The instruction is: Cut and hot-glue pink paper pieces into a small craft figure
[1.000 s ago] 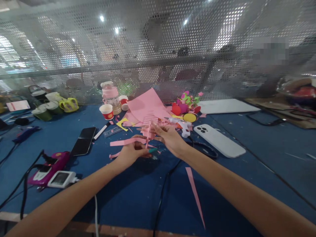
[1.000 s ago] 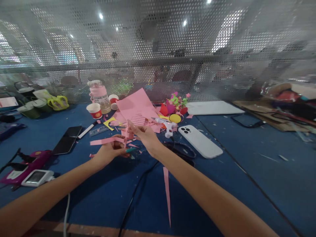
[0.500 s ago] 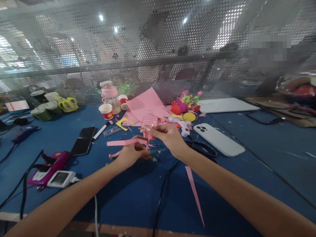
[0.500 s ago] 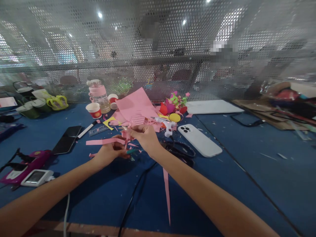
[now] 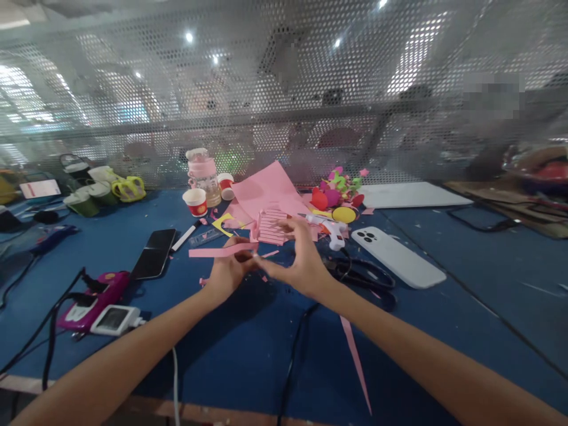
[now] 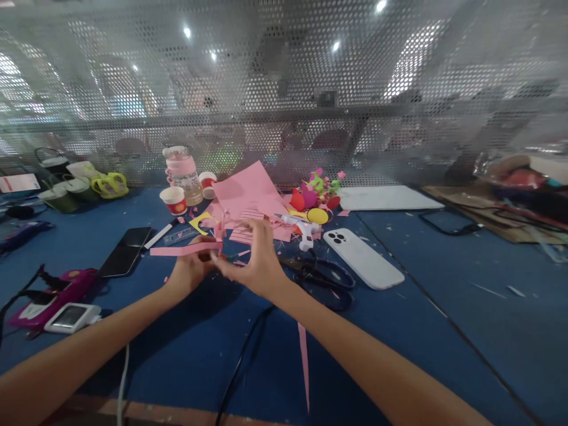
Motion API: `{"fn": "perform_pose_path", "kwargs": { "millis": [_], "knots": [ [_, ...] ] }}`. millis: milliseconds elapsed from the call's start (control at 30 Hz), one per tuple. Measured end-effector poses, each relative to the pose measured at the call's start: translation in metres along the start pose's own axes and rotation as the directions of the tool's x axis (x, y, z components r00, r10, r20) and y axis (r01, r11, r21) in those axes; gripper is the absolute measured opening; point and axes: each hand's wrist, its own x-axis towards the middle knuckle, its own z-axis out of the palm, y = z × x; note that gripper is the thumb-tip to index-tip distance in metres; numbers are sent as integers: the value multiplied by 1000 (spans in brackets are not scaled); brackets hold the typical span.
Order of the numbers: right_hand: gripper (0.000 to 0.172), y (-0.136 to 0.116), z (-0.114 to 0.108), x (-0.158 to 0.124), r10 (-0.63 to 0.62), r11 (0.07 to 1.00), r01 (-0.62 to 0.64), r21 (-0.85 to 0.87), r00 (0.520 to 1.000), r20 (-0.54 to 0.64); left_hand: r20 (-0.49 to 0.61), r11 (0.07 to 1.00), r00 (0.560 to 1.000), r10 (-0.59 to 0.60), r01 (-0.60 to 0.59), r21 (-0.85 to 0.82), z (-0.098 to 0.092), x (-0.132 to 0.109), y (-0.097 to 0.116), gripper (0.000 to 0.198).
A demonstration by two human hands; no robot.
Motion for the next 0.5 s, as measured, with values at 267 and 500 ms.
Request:
{"fn": "perform_pose_path", "kwargs": {
  "millis": [267,500],
  "knots": [
    [67,-16,14,-21,-184,961,170,-217,982,-44,-102,968,991,81,-54,247,-2,-5,4,38],
    [20,-6,8,-10,284,939,-276,206,959,-12,-65,997,994,-83,83,0,-2,1,6,40]
  ]
}}
